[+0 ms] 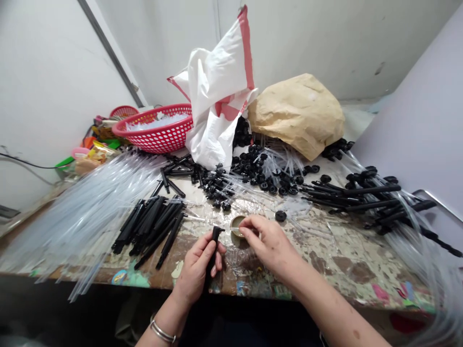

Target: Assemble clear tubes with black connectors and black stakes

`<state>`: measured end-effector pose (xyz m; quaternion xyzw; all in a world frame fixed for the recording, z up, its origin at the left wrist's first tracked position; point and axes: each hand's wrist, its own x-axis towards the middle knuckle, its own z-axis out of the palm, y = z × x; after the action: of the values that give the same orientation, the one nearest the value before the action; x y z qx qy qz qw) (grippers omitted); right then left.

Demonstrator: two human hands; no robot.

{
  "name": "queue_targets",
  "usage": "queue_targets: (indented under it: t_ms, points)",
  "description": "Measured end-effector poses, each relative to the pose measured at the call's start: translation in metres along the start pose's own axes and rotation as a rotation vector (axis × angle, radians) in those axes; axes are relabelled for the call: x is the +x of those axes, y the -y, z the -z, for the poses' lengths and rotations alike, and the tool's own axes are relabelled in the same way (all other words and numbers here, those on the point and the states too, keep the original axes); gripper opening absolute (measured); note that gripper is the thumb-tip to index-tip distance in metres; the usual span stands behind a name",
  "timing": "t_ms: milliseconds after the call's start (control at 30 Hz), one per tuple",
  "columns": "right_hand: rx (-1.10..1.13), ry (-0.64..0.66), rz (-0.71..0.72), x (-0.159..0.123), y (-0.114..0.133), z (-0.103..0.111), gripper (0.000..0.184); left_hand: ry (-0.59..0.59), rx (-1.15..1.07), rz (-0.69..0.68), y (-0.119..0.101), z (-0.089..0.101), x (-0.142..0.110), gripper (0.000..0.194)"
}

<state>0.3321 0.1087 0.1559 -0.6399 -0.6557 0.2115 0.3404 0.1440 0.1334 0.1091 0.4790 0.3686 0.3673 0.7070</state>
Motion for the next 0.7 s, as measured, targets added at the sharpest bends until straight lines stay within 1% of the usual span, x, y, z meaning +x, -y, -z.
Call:
queue_targets:
  t_ms: [33, 100, 300, 433, 700]
  points:
    - [0.07, 0.019, -0.022, -0.001, 0.004, -0.003, 0.015, 0.006, 0.0, -0.004, 0.0, 0.0, 0.0, 0.029]
    - [0.114, 0.019, -0.032, -0.003, 0.01, -0.008, 0.015, 0.01, -0.005, -0.011, -0.001, 0.001, -0.001, 0.027]
    - [0.06, -0.007, 0.019, -0.001, 0.012, -0.018, 0.014, 0.0, -0.093, 0.017, -0.007, 0.001, -0.002, 0.027]
    - [0.067, -0.003, 0.039, 0.001, 0.012, -0.021, 0.014, -0.013, -0.122, 0.033, -0.009, 0.002, -0.002, 0.029]
    - [0.033, -0.012, 0.057, 0.001, 0.017, -0.024, 0.014, -0.008, -0.135, 0.031, -0.008, 0.004, -0.002, 0.031]
